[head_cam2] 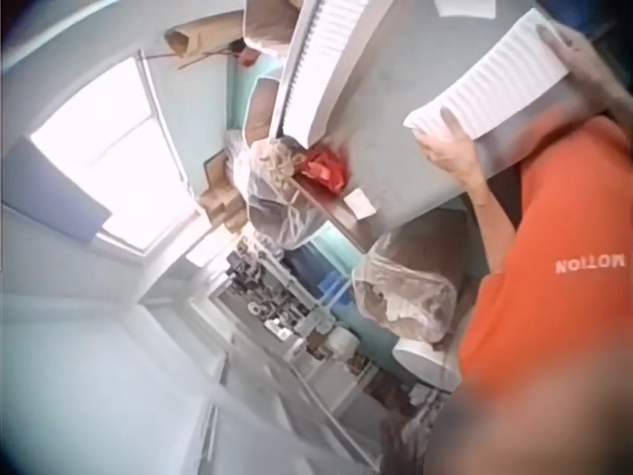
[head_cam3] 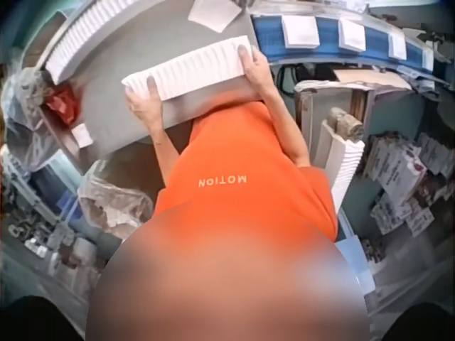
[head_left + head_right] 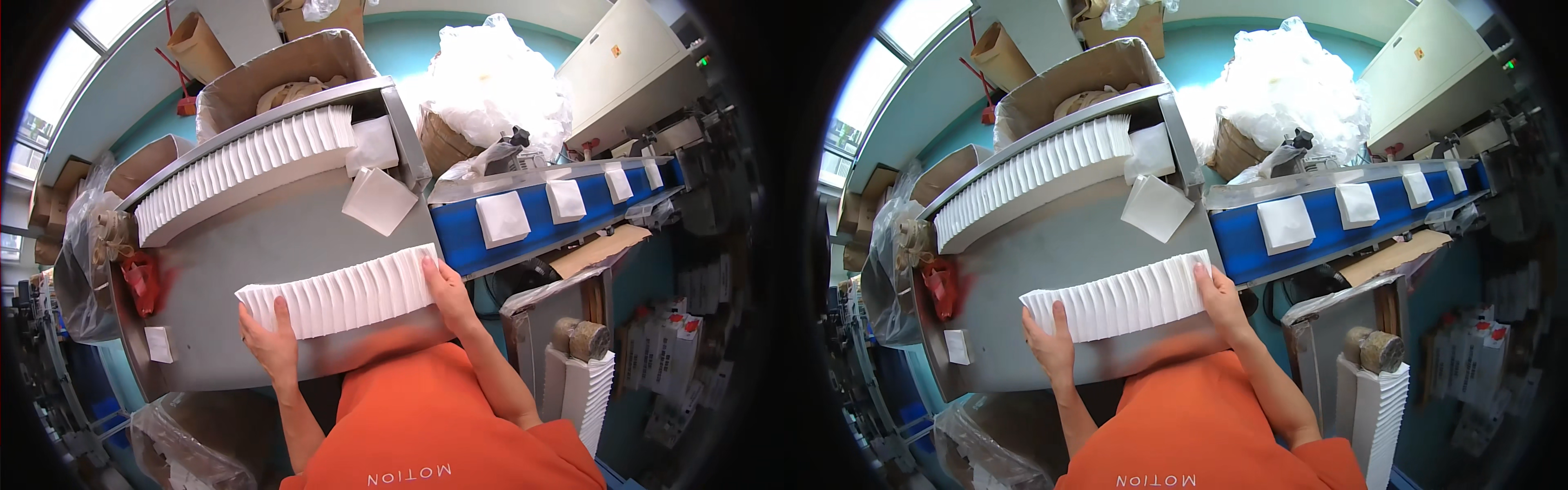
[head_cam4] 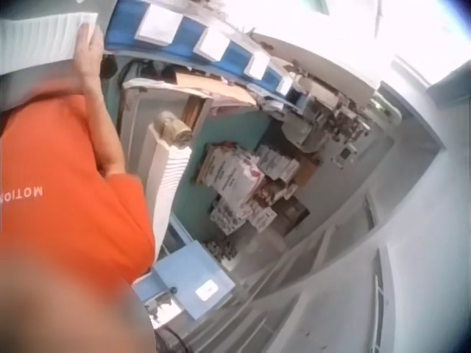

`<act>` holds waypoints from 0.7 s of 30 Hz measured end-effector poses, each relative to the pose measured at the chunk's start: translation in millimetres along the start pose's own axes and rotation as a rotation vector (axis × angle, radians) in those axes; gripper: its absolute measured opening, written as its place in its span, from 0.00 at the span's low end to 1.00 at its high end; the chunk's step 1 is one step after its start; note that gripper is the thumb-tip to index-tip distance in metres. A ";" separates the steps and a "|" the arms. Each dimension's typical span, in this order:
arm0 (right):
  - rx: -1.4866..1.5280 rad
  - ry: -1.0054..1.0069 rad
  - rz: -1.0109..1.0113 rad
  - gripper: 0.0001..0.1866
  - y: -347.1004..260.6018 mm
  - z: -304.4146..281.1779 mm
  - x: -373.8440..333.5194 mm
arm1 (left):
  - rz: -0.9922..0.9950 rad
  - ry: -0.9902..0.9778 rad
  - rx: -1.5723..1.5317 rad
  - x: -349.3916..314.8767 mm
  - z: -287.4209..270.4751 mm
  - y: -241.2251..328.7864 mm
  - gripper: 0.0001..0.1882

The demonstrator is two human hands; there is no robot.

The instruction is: Manually sorting and aligning pleated paper filters on an industrial production line.

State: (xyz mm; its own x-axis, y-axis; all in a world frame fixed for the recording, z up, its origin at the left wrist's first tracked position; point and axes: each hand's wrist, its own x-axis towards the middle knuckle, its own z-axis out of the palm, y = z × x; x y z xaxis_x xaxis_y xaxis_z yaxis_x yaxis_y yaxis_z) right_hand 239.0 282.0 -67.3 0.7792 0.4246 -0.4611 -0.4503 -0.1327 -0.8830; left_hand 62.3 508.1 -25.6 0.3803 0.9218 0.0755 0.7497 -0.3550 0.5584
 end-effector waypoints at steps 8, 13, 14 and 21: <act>-0.267 0.066 -0.086 0.25 -7.5 -5.6 -11.7 | -0.028 -0.049 0.073 2.4 -5.9 4.8 0.41; 0.486 0.013 0.361 0.20 -6.6 -14.6 -9.1 | -0.102 -0.155 -0.047 22.3 -20.3 -4.8 0.43; 0.509 -0.005 0.365 0.19 -3.4 -18.2 -12.7 | -0.102 -0.180 -0.092 24.4 -21.8 -7.1 0.44; 0.143 0.201 0.021 0.25 4.3 -40.8 4.5 | 0.001 -0.227 0.019 15.9 -12.8 0.6 0.45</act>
State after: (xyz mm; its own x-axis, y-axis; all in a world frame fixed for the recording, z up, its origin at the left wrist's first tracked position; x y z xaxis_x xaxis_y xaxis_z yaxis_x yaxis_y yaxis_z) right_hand 258.3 246.8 -76.8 0.8336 0.2348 -0.5000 -0.5132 -0.0058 -0.8582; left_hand 61.9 524.6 -13.5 0.4917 0.8634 -0.1134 0.7586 -0.3607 0.5426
